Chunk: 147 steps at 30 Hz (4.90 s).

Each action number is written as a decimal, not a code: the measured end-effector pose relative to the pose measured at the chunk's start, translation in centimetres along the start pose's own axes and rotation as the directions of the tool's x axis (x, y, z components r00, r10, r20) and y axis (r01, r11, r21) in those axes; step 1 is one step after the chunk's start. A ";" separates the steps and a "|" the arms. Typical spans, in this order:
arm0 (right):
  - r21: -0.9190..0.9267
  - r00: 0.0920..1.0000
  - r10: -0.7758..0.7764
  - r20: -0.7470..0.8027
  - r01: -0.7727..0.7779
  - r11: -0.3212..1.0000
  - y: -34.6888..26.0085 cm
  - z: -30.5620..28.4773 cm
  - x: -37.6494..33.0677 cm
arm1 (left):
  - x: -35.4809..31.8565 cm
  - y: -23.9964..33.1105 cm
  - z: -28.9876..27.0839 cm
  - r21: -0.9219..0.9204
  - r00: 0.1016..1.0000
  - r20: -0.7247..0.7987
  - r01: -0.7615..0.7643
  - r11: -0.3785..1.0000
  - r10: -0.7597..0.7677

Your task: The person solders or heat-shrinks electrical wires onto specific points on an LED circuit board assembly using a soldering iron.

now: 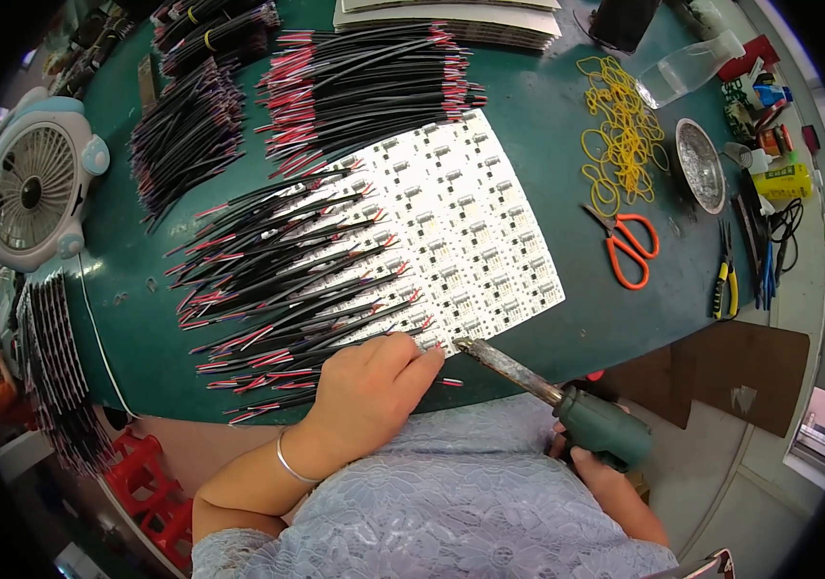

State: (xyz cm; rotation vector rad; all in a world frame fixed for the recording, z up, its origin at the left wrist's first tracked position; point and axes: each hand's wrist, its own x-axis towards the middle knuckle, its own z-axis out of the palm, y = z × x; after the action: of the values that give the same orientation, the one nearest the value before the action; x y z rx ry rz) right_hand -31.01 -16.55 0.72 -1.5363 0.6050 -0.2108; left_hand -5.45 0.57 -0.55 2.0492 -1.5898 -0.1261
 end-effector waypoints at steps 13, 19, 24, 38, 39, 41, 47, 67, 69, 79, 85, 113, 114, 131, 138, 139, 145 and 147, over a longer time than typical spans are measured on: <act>-0.696 0.899 -0.316 0.303 0.435 0.571 0.7 -1.0 1.0 | 0.1 0.0 0.1 -0.003 1.000 -0.012 -0.008 1.000 0.008; -0.126 0.999 0.015 0.042 -0.010 0.992 0.2 -0.5 -0.6 | 0.1 0.1 0.0 -0.009 1.000 0.009 0.004 1.000 -0.004; -0.045 0.996 -0.091 0.024 0.092 0.995 0.7 -0.8 -0.1 | 0.3 0.1 0.0 0.003 1.000 0.006 0.018 1.000 -0.018; -0.556 0.931 -0.308 0.195 0.364 0.747 0.0 -0.7 0.6 | 0.1 -0.1 0.4 -0.071 0.997 -0.081 -0.010 0.997 0.005; -0.555 0.931 -0.306 0.197 0.363 0.748 0.3 -0.7 0.4 | 0.0 -0.2 0.5 -0.065 0.996 -0.086 -0.019 0.998 0.013; -0.509 0.956 -0.239 0.169 0.293 0.809 1.3 -1.1 -0.4 | 0.0 0.0 0.4 -0.049 0.996 -0.088 -0.033 0.998 0.028; -0.633 0.860 -0.392 0.325 0.507 0.585 1.9 -1.7 0.1 | 0.0 -0.5 0.6 -0.015 0.996 -0.068 -0.053 0.998 0.052; 0.677 0.914 0.034 -0.404 0.274 0.684 1.1 4.5 13.5 | -2.8 0.3 0.7 -0.046 0.998 0.033 -0.047 0.998 0.049; 0.666 0.918 -0.012 -0.397 0.297 0.684 1.3 4.9 12.3 | -3.3 -0.2 -0.1 -0.193 0.995 0.072 -0.049 0.980 0.063; 0.669 0.910 -0.013 -0.415 0.316 0.673 1.3 4.6 13.0 | 15.9 -7.5 -11.4 0.266 0.866 -0.440 -0.126 0.956 0.236; 0.695 0.908 0.021 -0.418 0.305 0.651 1.8 4.6 12.6 | 19.2 -14.2 -1.4 0.399 0.962 -0.248 -0.007 0.917 0.115; 0.589 0.904 -0.067 -0.421 0.330 0.738 1.4 4.5 13.0 | 6.7 -26.4 -13.1 0.590 0.928 -0.373 0.259 0.764 -0.027; 0.576 0.916 -0.085 -0.391 0.316 0.754 1.5 4.4 13.1 | 6.4 -26.5 -13.5 0.591 0.929 -0.369 0.259 0.764 -0.030; 0.597 0.925 -0.018 -0.379 0.260 0.759 1.8 4.1 12.9 | -1.2 -22.0 -12.8 -0.559 0.207 -0.818 -0.069 0.827 -0.536; 0.577 0.924 -0.036 -0.380 0.267 0.772 1.5 4.2 12.7 | -0.1 -21.3 -13.1 -0.669 0.266 -0.708 0.044 0.742 -0.654; 0.581 0.922 -0.048 -0.385 0.282 0.764 1.4 4.3 12.9 | 0.6 -20.3 -14.3 -0.601 0.374 -0.718 0.092 0.794 -0.587; 0.583 0.923 -0.036 -0.383 0.272 0.765 -0.8 3.0 12.9 | 9.9 -8.4 -17.5 0.057 0.889 -0.422 0.223 0.973 -0.179; 0.479 0.947 -0.154 -0.282 0.278 0.832 -3.5 1.9 13.6 | 11.6 -8.8 -14.4 0.138 0.942 -0.329 -0.023 0.990 0.068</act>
State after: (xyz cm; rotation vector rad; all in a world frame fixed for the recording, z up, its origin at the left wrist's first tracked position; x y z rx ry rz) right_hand -17.87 -21.73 0.77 -1.0568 0.4998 -0.6842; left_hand 11.34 -3.57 10.49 2.0009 -1.4623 0.3364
